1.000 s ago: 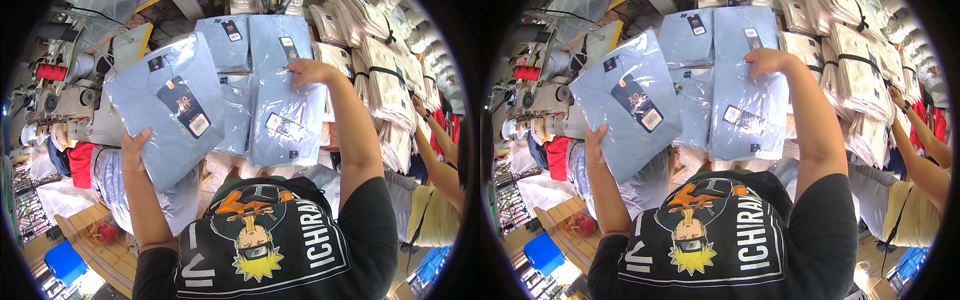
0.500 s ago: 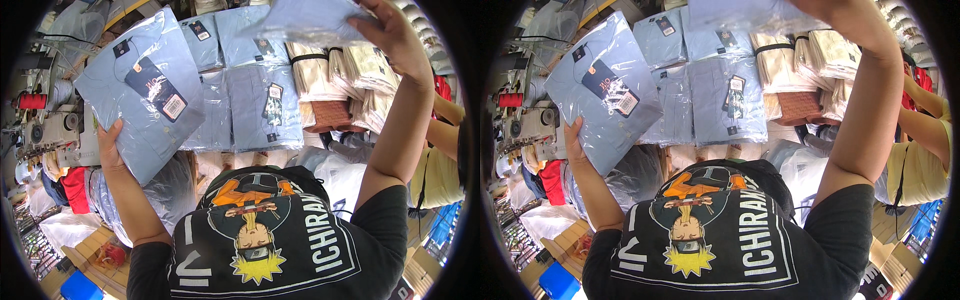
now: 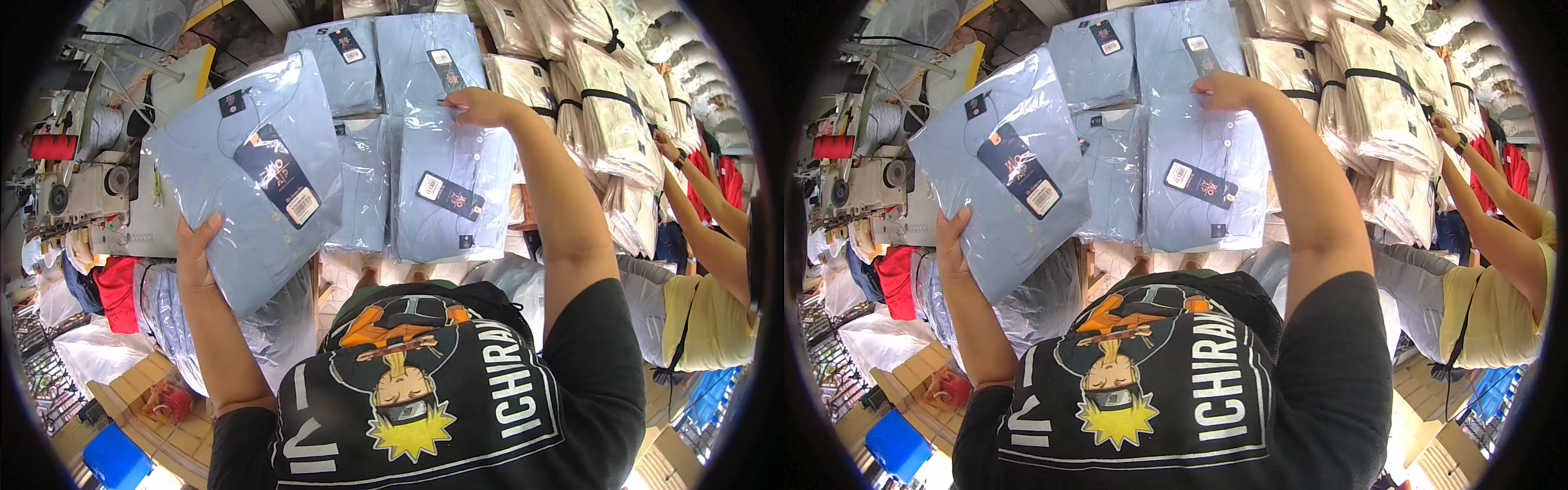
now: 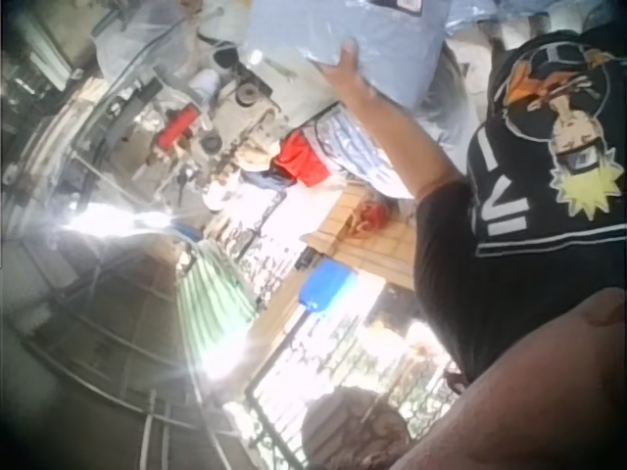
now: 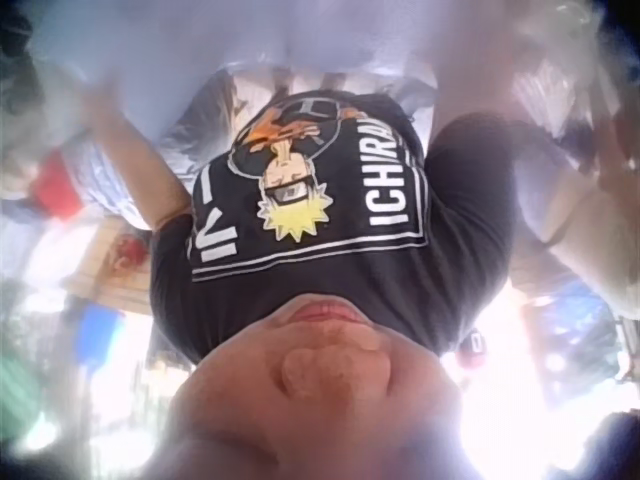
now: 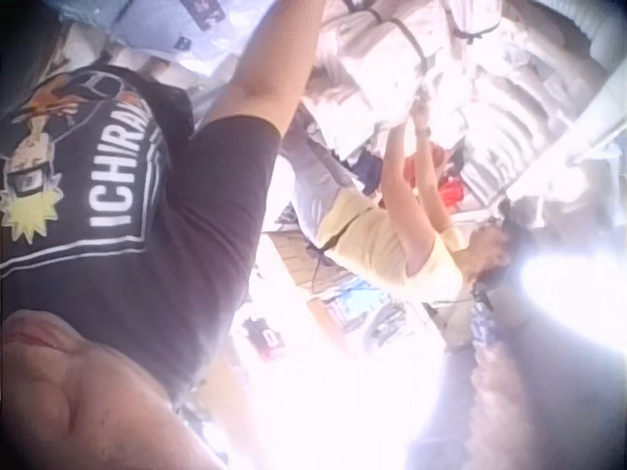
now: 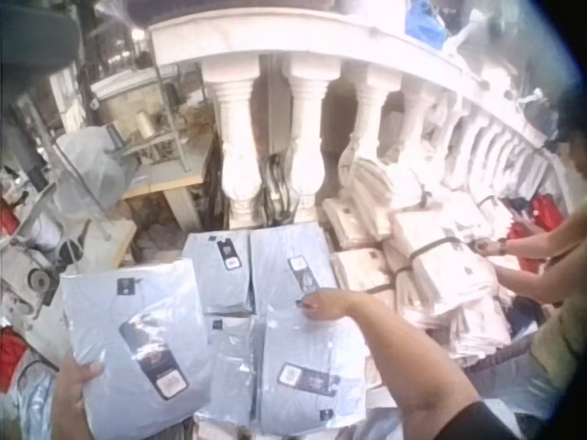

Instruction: The person organizes and bands stacks of packaged shirts by hand and using a tool to tighten a strap, before placing a banded stack into a larger plastic bag.

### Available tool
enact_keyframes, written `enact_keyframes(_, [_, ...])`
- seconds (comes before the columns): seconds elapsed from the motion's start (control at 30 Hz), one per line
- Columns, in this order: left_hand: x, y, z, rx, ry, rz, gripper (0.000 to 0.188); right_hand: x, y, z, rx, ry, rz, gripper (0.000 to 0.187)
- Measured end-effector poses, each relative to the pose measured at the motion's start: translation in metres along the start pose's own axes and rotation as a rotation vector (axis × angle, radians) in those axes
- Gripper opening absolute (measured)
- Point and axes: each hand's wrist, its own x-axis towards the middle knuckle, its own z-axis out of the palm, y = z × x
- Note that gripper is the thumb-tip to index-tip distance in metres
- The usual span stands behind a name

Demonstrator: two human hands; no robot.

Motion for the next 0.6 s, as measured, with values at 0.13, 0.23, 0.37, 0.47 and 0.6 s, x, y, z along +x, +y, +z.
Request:
enact_keyframes(0.13, [-0.007,-0.005,-0.017,-0.016,0.031,-0.026,0.068,0.015,0.001,0.014,-0.023,0.103,-0.032,0.040])
enact_keyframes(0.23, [-0.007,-0.005,-0.012,-0.016,0.032,-0.030,0.068,0.002,-0.003,0.015,-0.112,0.343,-0.048,0.032])
enact_keyframes(0.37, [-0.005,-0.004,-0.008,-0.027,0.031,-0.020,0.068,-0.056,-0.048,0.033,0.246,0.888,0.072,0.031])
enact_keyframes(0.47, [0.008,-0.002,-0.002,-0.028,-0.016,-0.019,0.070,-0.104,-0.011,0.089,0.339,0.972,0.352,0.038])
enact_keyframes(0.6, [0.027,-0.005,0.021,-0.003,-0.039,0.007,0.067,-0.135,0.024,0.160,0.450,0.861,0.654,0.059])
